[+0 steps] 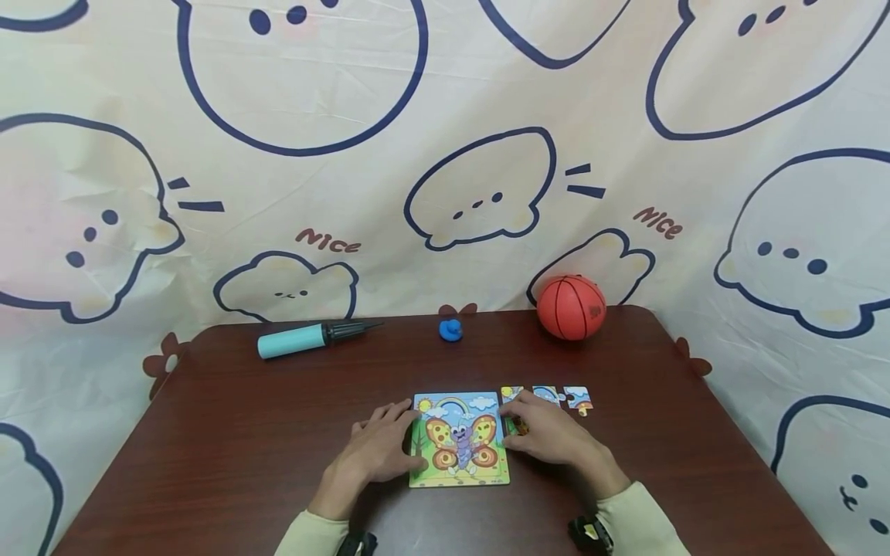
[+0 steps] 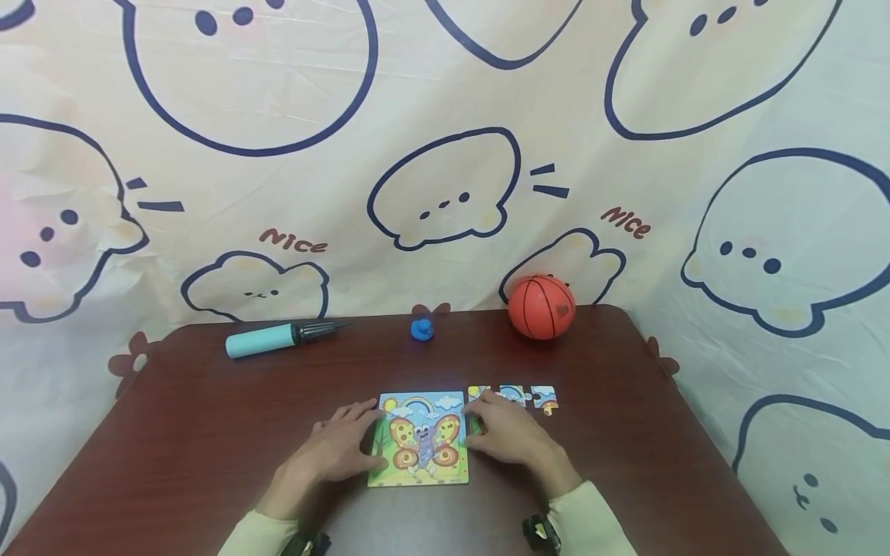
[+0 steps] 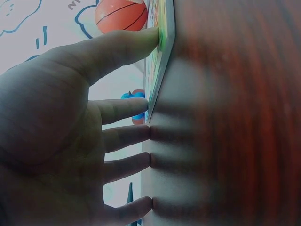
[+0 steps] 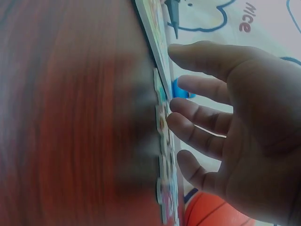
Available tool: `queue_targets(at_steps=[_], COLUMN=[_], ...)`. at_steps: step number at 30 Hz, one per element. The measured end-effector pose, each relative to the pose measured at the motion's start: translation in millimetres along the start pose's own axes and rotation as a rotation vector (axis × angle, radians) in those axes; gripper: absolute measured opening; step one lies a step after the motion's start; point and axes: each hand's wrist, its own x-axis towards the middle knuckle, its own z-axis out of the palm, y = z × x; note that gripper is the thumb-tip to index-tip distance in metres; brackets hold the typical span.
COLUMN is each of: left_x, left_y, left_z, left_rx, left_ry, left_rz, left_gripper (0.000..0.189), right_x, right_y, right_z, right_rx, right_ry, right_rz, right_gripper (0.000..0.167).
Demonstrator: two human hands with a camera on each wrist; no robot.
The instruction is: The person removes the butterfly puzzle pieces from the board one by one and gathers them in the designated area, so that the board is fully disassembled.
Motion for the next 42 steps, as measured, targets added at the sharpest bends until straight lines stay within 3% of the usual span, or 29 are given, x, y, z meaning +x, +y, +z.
queue_targets(at_steps=[11, 21, 30, 42], left_x=[1.7, 1.0, -1.0, -0.3], left_y=[0.2, 0.9, 1.5, -1.0], left_z=[1.8, 0.9, -0.5, 0.6], left_rx=[0.005, -0.001, -0.002, 0.0], left_ry=[-0.002, -0.011, 0.012, 0.023], left_rz=[0.006, 0.002, 0.014, 0.02], left_gripper=[0.077, 0.078, 0.077, 0.077], right_x=[8.3, 11.5, 13.2, 14.5], right_y=[-13.1, -18.1, -21.4, -25.4], right_z=[6.1, 8.3, 8.9, 7.6], right_rx=[-0.076, -0.081, -0.019, 0.048], right_ry=[-0.02, -0.05, -0.04, -0.005], right_rz=[-0.015, 0.021, 0.036, -0.007], right_gripper=[0.044, 0.044, 0.038, 0.027])
